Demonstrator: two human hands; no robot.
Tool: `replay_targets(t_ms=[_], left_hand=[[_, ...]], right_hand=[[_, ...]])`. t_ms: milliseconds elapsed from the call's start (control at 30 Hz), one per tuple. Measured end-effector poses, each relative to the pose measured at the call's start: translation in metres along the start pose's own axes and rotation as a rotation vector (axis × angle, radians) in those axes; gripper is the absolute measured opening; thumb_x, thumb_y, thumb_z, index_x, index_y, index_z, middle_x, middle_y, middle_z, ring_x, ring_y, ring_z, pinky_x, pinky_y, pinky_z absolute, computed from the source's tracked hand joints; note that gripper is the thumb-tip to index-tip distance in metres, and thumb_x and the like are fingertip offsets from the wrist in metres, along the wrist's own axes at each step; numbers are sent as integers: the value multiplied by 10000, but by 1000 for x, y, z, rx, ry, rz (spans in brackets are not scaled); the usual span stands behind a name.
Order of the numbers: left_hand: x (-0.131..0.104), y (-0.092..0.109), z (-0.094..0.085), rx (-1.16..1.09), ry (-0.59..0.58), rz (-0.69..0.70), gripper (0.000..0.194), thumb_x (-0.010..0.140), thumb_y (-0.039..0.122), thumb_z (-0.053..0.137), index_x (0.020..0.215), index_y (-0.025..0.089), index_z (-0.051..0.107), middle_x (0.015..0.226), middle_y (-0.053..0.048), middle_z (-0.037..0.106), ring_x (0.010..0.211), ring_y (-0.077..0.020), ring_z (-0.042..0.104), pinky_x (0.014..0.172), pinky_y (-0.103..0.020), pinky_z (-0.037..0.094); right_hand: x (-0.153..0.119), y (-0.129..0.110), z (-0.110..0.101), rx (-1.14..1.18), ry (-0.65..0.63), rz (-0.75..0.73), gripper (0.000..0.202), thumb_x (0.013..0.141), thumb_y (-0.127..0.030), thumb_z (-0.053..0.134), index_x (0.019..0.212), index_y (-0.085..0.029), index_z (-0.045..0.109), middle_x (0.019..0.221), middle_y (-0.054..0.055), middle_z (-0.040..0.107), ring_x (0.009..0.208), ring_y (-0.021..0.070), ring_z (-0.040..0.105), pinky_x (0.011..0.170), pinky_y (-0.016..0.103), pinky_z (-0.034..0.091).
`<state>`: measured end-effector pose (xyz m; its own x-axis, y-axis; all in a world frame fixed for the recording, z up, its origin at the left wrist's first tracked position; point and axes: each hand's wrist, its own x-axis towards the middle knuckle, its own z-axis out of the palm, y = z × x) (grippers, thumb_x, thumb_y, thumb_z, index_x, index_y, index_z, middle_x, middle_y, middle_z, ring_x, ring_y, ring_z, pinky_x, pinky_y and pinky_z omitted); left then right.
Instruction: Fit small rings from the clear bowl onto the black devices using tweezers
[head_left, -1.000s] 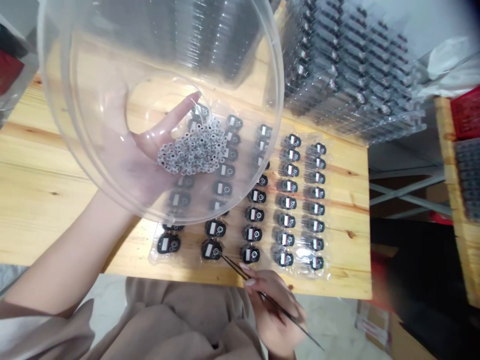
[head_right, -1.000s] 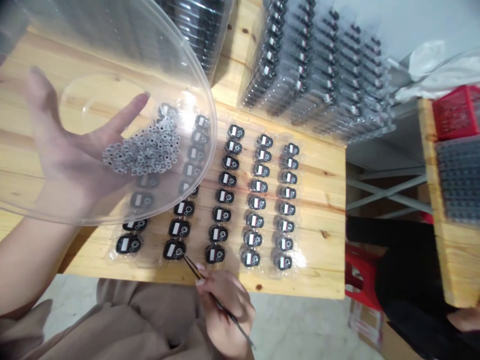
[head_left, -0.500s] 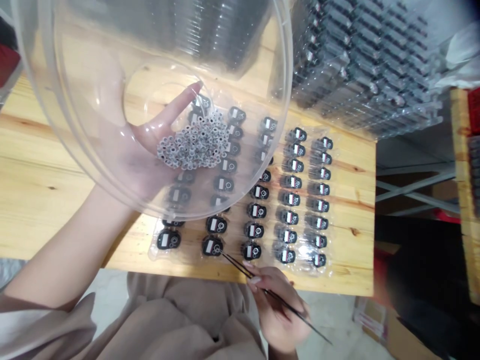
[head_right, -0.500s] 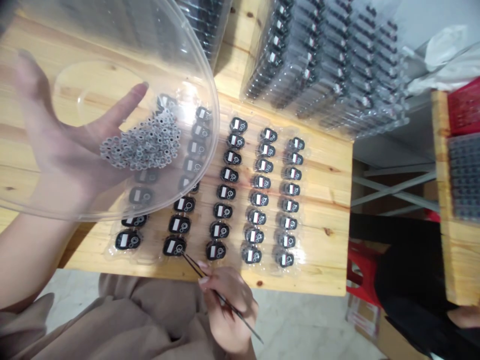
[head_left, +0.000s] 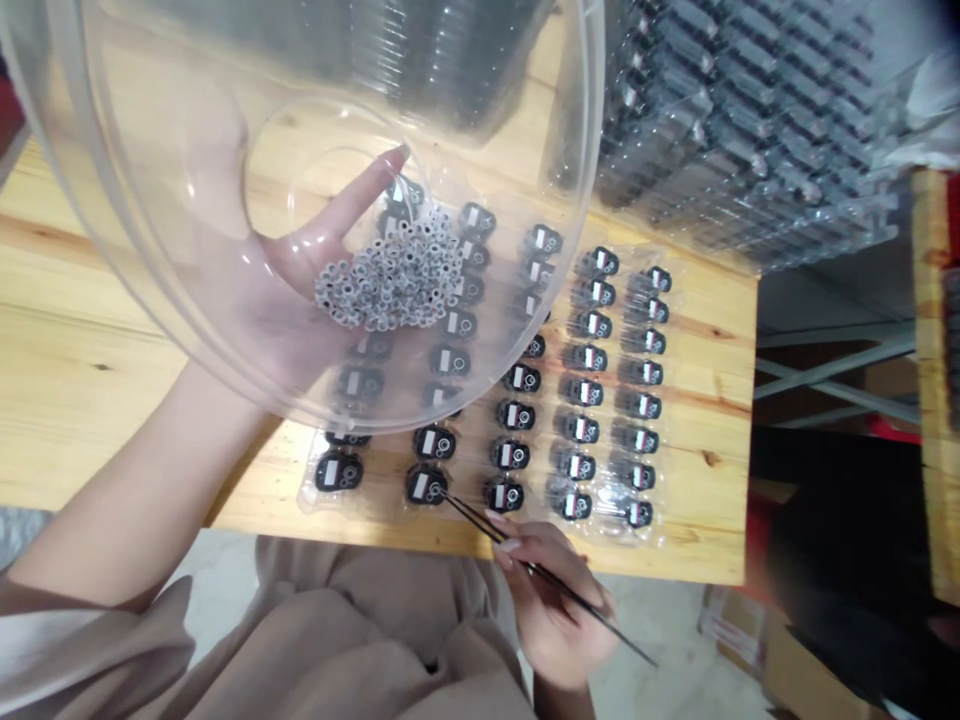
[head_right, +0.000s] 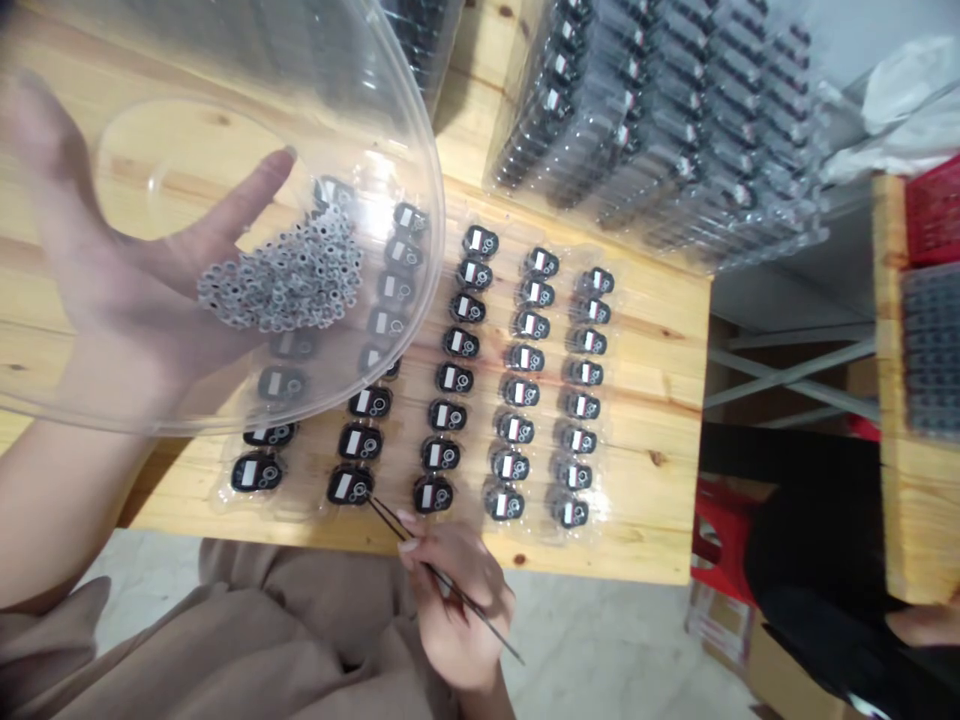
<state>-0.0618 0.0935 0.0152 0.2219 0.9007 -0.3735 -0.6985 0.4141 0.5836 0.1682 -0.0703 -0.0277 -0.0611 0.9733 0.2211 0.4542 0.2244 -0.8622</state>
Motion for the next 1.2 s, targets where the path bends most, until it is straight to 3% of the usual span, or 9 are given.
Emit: replay_targets(t_ms=[233,400,533,700,1000,1100,1200], left_hand=[[-1,1,-3,-27,-41,-37,841,788,803,156,1350,267,478,1185,-69,623,1361,-445,284,1044,-708,232],[-1,-2,-7,-28,-85,-7,797,800,781,241,1338,251,495,1169,-62,641,1391,-428,221,1089,-654,222],[-1,-4,-5,-14,-35,51,754,822,762,229,1266,251,560,1241,4,599,1404,-423,149,1101,-631,198],[1,-3,-5,56,4,50,847,805,781,132,1311,228,526,1198,-29,596,1388,-425,199,1057,-675,228],[1,-6,-7,31,-8,59,798,806,777,200,1265,238,569,1218,-10,592,1382,-443,205,1039,-680,266],[1,-4,3,15,40,16,856,805,785,127,1259,212,573,1149,-39,626,1378,-433,236,1033,-680,286],[-1,-4,11,17,77,-25,911,800,782,57,1291,185,539,1071,-62,659,1360,-399,315,1045,-634,319]], right_hand=[[0,0,0,11,12,4,240,736,9,601,841,-204,637,740,1,712,734,164,714,636,246,598],[-2,1,-1,26,3,9,256,731,20,601,851,-204,636,777,2,720,754,164,716,659,248,599],[-3,3,0,31,-5,19,265,738,24,597,865,-205,635,793,-1,719,778,152,712,683,237,595],[-4,4,1,41,-3,30,252,749,11,605,877,-206,630,827,7,718,804,156,710,710,248,592],[-5,1,-6,40,9,-38,263,732,42,608,874,-178,636,859,18,713,818,156,705,705,250,582],[-2,-1,-8,40,108,-73,217,743,7,627,865,-172,640,852,22,714,781,166,704,653,270,579],[9,-8,-6,72,337,-146,151,777,-41,632,858,-169,631,813,10,704,723,149,690,582,256,554]])
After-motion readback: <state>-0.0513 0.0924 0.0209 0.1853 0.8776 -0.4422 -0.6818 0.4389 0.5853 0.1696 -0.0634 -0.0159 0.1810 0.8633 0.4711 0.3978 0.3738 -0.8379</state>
